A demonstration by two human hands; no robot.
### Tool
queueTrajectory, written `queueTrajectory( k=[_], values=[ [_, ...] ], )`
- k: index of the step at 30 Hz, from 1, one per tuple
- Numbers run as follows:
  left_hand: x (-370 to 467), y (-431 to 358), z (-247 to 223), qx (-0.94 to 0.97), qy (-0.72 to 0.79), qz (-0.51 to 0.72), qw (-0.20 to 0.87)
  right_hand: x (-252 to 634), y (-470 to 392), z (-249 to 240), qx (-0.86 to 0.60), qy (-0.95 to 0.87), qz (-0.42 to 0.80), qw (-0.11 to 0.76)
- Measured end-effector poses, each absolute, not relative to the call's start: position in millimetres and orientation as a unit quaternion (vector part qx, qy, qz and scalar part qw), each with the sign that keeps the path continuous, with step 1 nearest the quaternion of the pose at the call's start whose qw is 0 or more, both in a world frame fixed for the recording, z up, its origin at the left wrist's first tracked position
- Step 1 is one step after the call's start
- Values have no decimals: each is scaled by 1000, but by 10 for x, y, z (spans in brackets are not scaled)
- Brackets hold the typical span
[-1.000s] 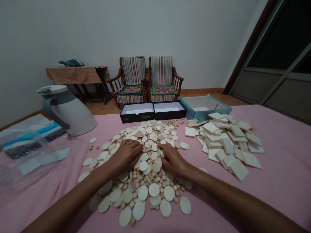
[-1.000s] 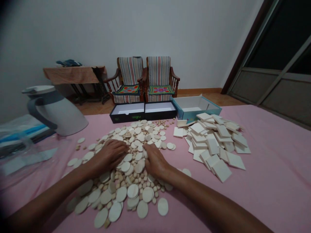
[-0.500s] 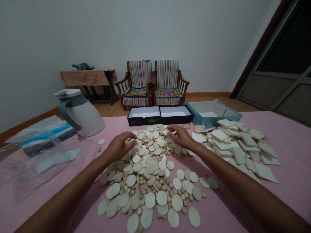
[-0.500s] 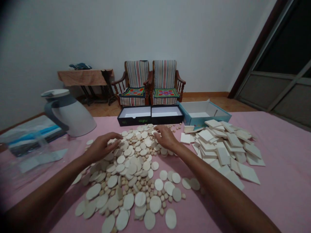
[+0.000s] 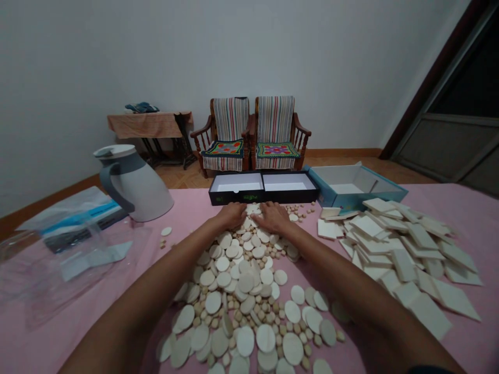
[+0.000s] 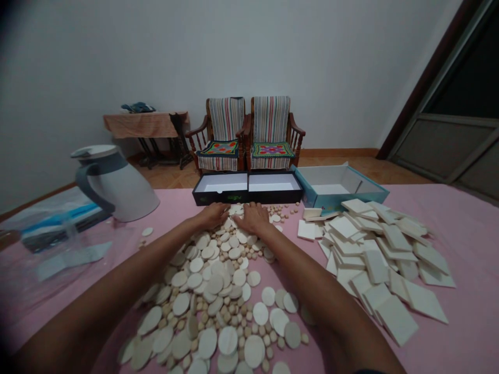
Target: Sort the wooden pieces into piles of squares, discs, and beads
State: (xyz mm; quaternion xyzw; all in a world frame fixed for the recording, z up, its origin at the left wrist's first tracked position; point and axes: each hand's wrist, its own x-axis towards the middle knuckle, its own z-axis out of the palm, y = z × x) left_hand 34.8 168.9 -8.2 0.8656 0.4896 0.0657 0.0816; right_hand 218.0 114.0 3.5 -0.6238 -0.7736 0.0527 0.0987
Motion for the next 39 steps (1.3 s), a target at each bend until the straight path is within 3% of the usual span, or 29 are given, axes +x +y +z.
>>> queueTrajectory(
  k=[9,19,23,26,30,39],
  values=[
    [359,1538,-78,880,455,73,118,2390,1003,-33,-564,-805,131,132],
    [168,947,212,910,347,85,208,2719,377,325,-339,-874,322,130],
    [20,732,469,900,295,60,316,2825,416,409,-317,-851,397,136],
    [-134,720,583,873,299,83,377,2830,632,348,-400,-831,343,180],
    [-315,869,524,847,390,153,326,2644,932,169,-470,-833,218,193],
    [-295,855,151,884,379,151,229,2093,934,-1,-435,-885,148,76]
  ],
)
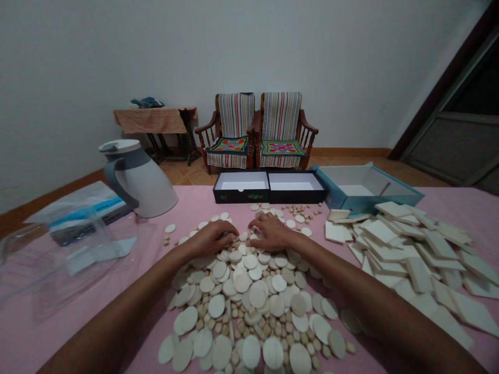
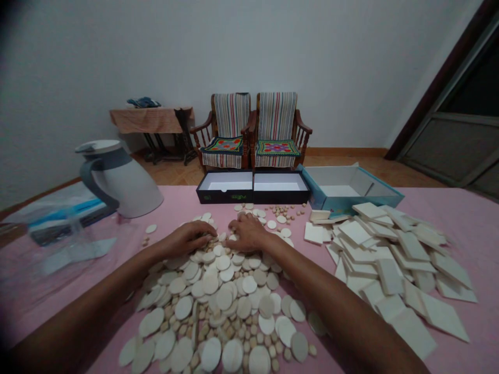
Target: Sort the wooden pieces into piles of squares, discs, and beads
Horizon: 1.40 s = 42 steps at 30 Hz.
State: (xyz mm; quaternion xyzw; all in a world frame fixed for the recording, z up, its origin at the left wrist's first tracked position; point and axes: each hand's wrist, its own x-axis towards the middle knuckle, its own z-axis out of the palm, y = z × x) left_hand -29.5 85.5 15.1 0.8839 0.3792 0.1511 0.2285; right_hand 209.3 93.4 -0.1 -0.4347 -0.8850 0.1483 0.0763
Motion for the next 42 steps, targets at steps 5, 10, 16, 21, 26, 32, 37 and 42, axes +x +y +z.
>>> queueTrajectory(
  k=[5,10,16,21,26,32,37,42],
  values=[
    [-268,697,192,910,314,137,232,2232,694,212,-380,-905,189,22],
    [-371,591,268,892,296,133,315,2607,457,453,-333,-895,298,-14],
    [-663,634,365,854,401,161,289,2834,480,530,-360,-865,348,36],
    [-992,550,471,861,447,35,239,2578,560,329,-417,-858,285,89],
    [-1025,319,380,871,454,-35,185,2169,455,141,-359,-888,284,28],
    [-710,225,223,886,443,-21,133,1804,388,99,-372,-901,219,37],
    [-515,276,140,886,446,50,115,1727,491,115,-424,-870,245,62],
    [-442,315,113,882,445,75,136,1729,581,176,-505,-810,292,56]
  ],
)
